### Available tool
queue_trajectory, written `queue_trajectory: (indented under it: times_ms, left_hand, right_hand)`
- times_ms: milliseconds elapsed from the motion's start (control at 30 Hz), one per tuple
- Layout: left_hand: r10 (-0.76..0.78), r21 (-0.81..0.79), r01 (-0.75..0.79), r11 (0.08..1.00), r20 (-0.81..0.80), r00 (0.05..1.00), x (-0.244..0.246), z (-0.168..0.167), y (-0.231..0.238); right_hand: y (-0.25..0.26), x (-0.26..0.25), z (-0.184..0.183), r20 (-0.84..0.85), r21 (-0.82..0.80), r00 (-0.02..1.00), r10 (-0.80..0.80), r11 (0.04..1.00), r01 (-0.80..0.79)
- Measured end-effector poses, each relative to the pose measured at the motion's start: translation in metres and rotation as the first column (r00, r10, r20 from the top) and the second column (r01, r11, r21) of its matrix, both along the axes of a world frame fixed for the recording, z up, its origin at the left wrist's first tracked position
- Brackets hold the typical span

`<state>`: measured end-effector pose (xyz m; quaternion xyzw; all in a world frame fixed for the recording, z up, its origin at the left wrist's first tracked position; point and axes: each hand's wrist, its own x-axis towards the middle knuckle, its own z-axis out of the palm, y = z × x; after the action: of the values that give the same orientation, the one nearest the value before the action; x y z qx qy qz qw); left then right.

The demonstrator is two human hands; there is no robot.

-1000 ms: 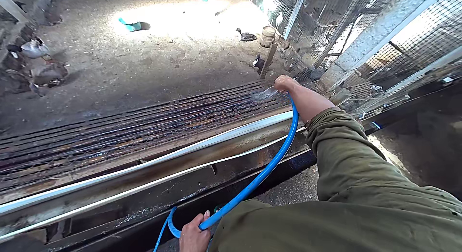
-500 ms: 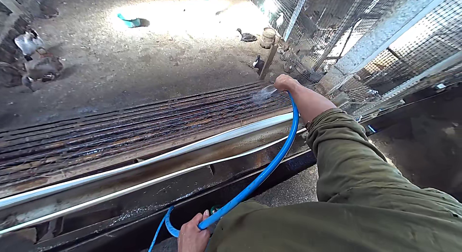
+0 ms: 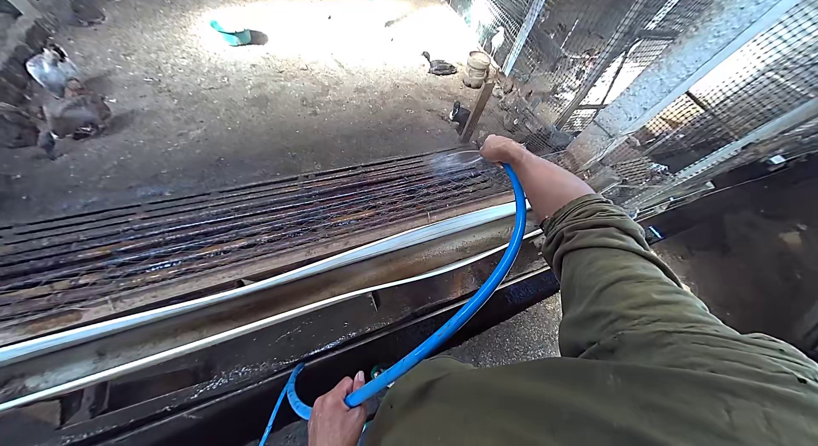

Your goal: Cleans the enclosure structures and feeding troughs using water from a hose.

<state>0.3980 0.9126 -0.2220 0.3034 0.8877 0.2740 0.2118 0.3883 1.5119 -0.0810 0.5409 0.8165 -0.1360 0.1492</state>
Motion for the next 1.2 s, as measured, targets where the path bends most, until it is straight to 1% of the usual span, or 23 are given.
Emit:
queue_trajectory:
  times_ms: [167, 267, 333, 467, 533, 767, 867, 967, 1067, 1133, 1200]
  left_hand:
    - [-0.003, 0.005, 0.002, 1.000, 0.007, 1.000, -0.002, -0.003, -0.003]
    - [-0.005, -0.008, 0.005, 1.000, 0.012, 1.000, -0.002, -0.003, -0.006]
    - [-0.006, -0.008, 0.006, 1.000, 0.013, 1.000, -0.001, -0.004, -0.006]
    - [0.000, 0.000, 0.000, 1.000, 0.018, 1.000, 0.001, -0.002, -0.006]
    - [0.003, 0.001, -0.003, 1.000, 0.015, 1.000, 0.002, -0.002, -0.004]
    - [-0.007, -0.012, 0.008, 1.000, 0.040, 0.999, 0.006, -0.002, 0.003]
    - [-0.012, -0.025, 0.013, 1.000, 0.057, 0.998, 0.006, 0.003, 0.011]
    - [-0.014, -0.010, 0.015, 1.000, 0.036, 0.999, 0.005, 0.006, 0.018]
    - [-0.011, -0.004, 0.011, 1.000, 0.023, 1.000, 0.004, 0.005, 0.021]
    - [-0.018, -0.007, 0.018, 1.000, 0.020, 1.000, 0.004, 0.004, 0.022]
    - [-0.029, -0.009, 0.029, 1.000, 0.025, 0.999, 0.005, 0.002, 0.023]
  right_hand:
    - [-0.005, -0.005, -0.004, -0.018, -0.049, 0.999, 0.045, 0.998, -0.046]
    - [0.002, -0.008, -0.017, -0.031, -0.068, 0.995, 0.094, 0.993, -0.096]
    - [0.003, -0.009, -0.018, -0.028, -0.067, 0.995, 0.093, 0.993, -0.095]
    - [-0.006, -0.007, -0.006, 0.040, -0.008, 0.999, 0.030, 1.000, -0.029]
    - [-0.007, -0.005, -0.002, 0.042, 0.008, 0.999, 0.002, 1.000, -0.002]
    - [-0.010, 0.004, 0.012, 0.074, 0.042, 0.997, -0.022, 0.999, 0.019]
    - [-0.001, 0.010, 0.016, 0.134, 0.069, 0.991, -0.014, 0.998, 0.005]
    - [0.007, 0.017, 0.020, 0.165, 0.092, 0.986, -0.029, 0.996, 0.014]
    - [0.013, 0.022, 0.023, 0.229, 0.108, 0.973, 0.010, 0.994, -0.036]
    - [0.013, 0.024, 0.025, 0.253, 0.115, 0.967, 0.020, 0.992, -0.051]
    - [0.009, 0.024, 0.028, 0.252, 0.128, 0.968, -0.004, 0.991, -0.029]
